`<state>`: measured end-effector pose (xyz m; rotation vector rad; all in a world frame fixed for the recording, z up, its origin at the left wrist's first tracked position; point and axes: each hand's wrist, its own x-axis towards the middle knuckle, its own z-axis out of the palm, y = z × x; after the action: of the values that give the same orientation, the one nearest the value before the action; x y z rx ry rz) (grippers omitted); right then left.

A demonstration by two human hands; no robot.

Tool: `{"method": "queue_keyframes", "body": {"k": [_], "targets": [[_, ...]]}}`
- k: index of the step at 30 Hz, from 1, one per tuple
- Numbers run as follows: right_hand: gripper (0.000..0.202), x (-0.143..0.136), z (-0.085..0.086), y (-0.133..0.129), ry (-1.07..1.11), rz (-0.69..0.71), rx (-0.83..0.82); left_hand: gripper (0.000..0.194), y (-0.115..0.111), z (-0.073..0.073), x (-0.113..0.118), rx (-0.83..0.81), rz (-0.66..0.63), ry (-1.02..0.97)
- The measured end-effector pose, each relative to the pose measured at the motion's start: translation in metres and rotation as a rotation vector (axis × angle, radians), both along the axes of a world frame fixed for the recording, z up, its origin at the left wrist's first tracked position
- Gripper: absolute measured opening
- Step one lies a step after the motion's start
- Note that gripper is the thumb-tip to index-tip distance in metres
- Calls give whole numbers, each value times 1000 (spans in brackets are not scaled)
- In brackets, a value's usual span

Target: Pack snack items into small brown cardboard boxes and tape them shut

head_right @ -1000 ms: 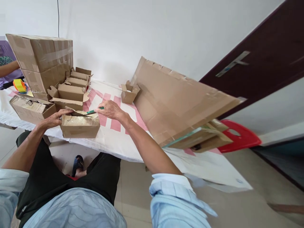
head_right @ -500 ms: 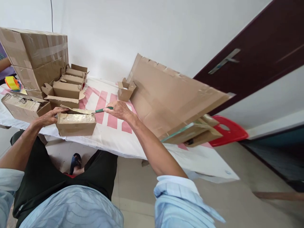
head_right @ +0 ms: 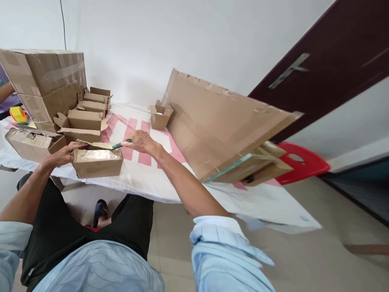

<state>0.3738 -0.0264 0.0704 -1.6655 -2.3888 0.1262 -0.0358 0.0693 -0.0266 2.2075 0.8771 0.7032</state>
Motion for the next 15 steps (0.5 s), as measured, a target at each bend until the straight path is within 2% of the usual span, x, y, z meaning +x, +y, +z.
{"method": "queue_keyframes", "body": {"k": [3, 5, 7, 8, 9, 11, 13, 15], "targets": [[35, 33, 4, -5, -41, -66, 44, 81, 0, -3, 0, -3, -2, 6], [37, 59, 5, -10, 34, -112, 124, 89, 0, -5, -1, -8, 15, 14], [41, 80, -4, -15, 214, -157, 204, 95, 1, -7, -2, -2, 27, 12], [44, 85, -15, -19, 307, -176, 228, 96, 2, -8, -3, 5, 24, 8], [45, 87, -31, -24, 374, -197, 236, 96, 3, -9, -4, 12, 18, 3], [42, 81, -72, -35, 405, -289, 182, 97, 4, -11, -6, 18, 12, -2], [36, 65, -121, -49, 363, -447, 94, 98, 4, -13, -8, 9, 26, -6], [32, 46, -167, -63, 257, -598, 81, 100, 2, -13, -9, -4, 49, -5]]}}
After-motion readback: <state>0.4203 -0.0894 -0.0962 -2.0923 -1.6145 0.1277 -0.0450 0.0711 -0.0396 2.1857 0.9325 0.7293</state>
